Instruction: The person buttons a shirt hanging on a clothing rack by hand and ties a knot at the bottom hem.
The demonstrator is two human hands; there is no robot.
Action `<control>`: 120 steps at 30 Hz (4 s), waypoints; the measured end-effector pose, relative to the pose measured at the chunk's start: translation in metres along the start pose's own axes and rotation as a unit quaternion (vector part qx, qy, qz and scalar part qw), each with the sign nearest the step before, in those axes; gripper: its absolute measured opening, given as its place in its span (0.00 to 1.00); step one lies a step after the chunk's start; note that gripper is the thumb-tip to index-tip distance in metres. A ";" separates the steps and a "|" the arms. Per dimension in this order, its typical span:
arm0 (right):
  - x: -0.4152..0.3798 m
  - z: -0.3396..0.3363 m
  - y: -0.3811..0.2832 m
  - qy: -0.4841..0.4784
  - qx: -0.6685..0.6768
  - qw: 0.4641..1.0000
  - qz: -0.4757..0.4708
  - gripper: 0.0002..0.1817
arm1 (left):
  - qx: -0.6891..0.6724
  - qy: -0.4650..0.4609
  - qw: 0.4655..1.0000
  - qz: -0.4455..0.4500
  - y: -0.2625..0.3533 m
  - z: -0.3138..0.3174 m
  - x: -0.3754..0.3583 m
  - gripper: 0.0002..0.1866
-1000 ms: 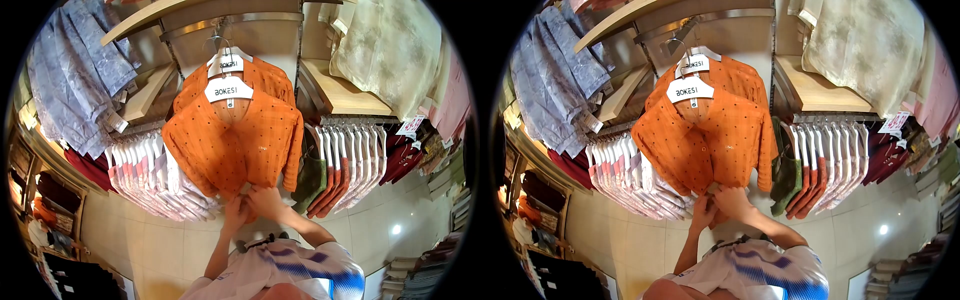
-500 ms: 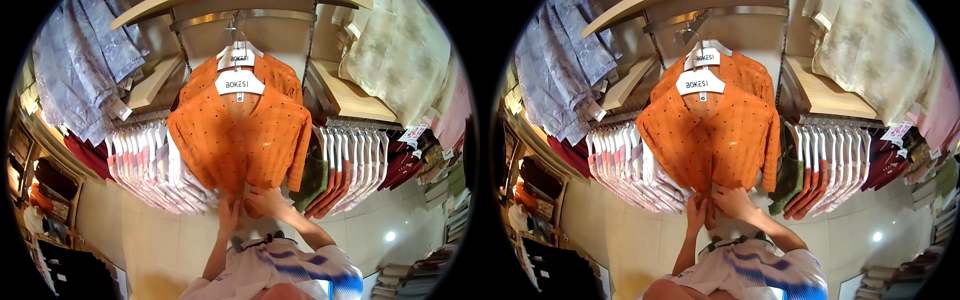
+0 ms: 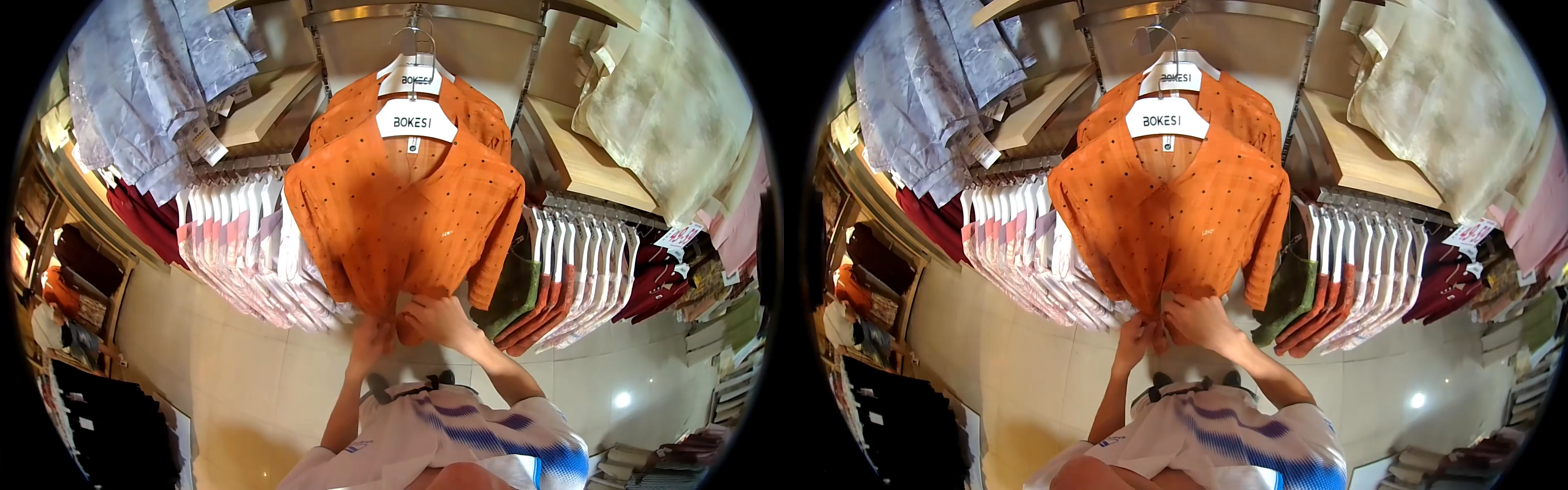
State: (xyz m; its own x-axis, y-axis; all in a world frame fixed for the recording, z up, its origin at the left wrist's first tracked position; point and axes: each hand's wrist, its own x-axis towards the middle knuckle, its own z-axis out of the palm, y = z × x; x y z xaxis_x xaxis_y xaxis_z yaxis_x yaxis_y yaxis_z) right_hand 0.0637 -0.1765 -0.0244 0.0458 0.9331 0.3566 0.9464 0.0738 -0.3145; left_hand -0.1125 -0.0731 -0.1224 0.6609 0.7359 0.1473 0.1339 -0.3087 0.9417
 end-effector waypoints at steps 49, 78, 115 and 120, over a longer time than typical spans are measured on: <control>-0.001 0.015 0.016 -0.001 -0.012 0.997 -0.081 0.09 | -0.200 0.004 0.979 -0.040 0.000 0.028 0.013 0.05; 0.008 0.013 0.015 -0.013 0.032 0.997 -0.064 0.10 | -0.333 -0.003 0.940 -0.075 0.002 0.021 0.017 0.07; 0.012 -0.002 0.016 -0.009 0.027 0.993 -0.118 0.09 | -0.246 -0.051 0.968 0.005 0.017 0.007 0.015 0.05; 0.013 -0.003 0.014 -0.005 0.026 0.990 -0.140 0.09 | -0.227 -0.035 0.973 0.014 0.014 0.007 0.012 0.04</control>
State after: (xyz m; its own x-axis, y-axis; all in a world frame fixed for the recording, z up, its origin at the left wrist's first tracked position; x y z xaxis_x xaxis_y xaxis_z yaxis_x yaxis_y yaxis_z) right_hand 0.0788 -0.1641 -0.0215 -0.2188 0.8772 0.4274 0.9041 0.3470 -0.2493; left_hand -0.0980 -0.0729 -0.1093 0.7106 0.6832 0.1684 -0.2148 -0.0173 0.9765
